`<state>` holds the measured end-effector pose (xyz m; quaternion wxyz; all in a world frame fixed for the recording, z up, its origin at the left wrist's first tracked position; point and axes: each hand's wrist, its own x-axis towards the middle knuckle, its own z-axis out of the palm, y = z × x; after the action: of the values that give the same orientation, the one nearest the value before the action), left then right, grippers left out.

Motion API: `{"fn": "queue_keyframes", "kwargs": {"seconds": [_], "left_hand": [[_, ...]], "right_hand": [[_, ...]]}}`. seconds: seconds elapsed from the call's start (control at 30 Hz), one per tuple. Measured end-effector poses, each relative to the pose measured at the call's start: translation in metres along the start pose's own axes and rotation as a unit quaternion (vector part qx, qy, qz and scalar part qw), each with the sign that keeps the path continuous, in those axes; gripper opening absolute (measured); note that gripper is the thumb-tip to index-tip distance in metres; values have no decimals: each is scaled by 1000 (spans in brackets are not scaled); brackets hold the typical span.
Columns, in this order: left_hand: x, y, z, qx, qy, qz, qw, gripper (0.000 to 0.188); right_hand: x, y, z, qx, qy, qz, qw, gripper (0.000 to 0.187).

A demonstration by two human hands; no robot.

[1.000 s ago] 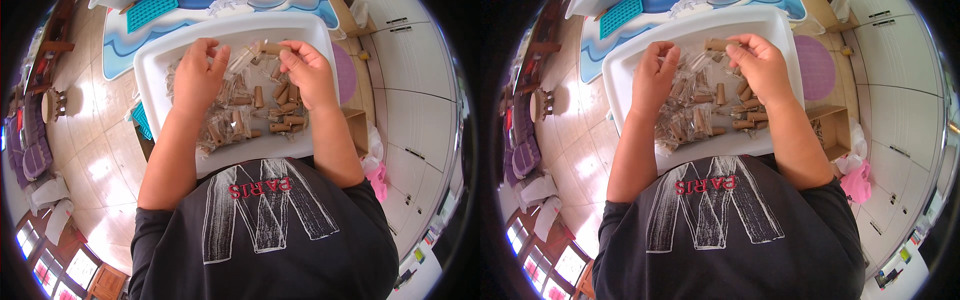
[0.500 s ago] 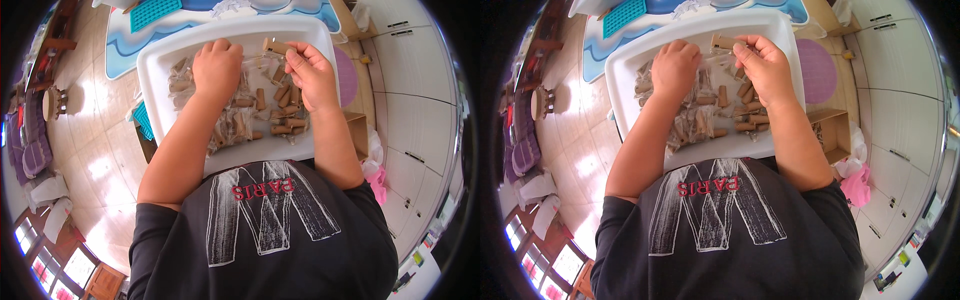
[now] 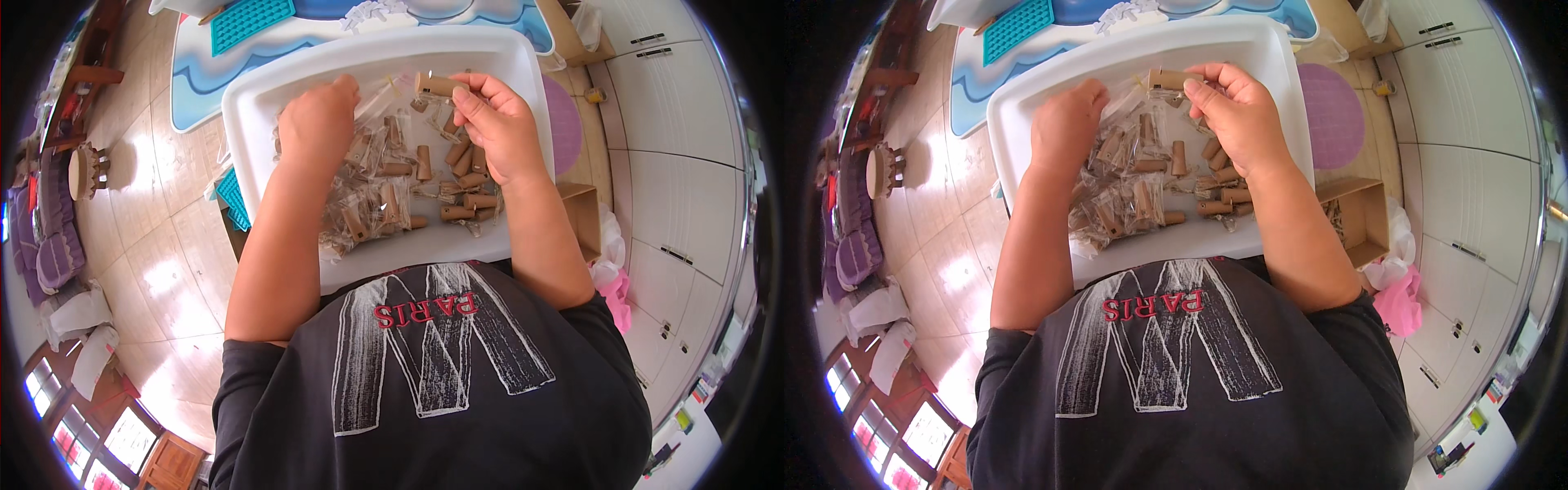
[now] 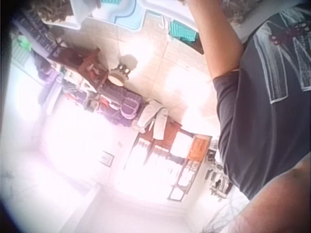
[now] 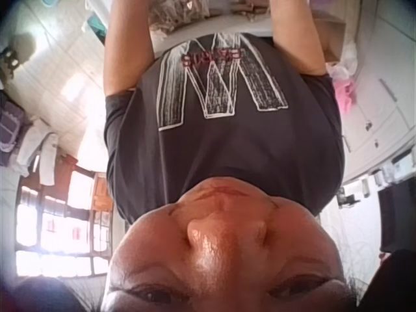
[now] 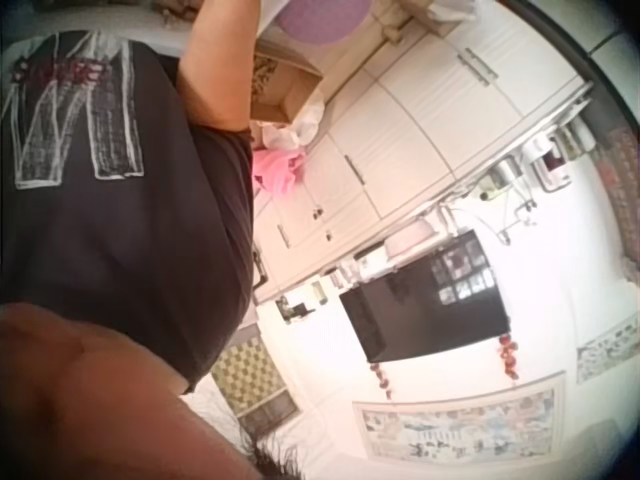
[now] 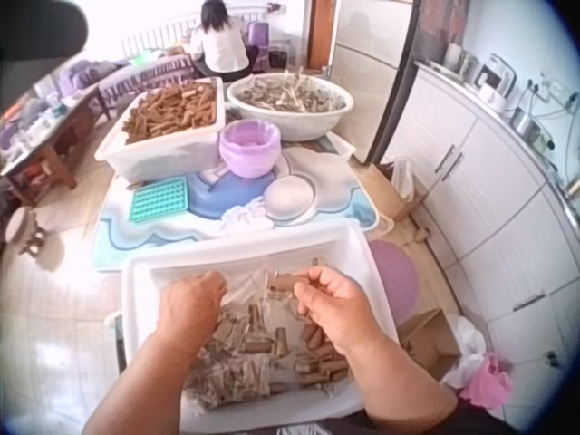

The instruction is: The person repeatedly picks up small cylindrical cork-like objects from a white tray and wraps each one individually in a small piece of clear plastic film. The wrapped items are placed back into the tray. The process is repetitive and continues throughout the clip.

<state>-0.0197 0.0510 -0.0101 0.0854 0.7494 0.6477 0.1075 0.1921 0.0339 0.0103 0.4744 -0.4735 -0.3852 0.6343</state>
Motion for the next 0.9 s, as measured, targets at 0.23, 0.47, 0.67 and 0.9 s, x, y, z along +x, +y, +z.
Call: {"fn": "queue_keyframes", "kwargs": {"seconds": [0.23,0.47,0.67,0.9], "left_hand": [[-8,8,-16,19,-38,25,999,40],[-15,7,-35,-125,21,-43,991,16],[-16,11,-44,-470,-88,-182,859,14],[-18,13,-43,-524,-107,-147,832,11]], "right_hand": [[4,1,-11,86,-35,70,993,22],[4,5,-7,37,-6,29,999,21],[0,5,0,-55,8,-46,997,25],[-2,4,5,-108,41,-136,984,24]]}}
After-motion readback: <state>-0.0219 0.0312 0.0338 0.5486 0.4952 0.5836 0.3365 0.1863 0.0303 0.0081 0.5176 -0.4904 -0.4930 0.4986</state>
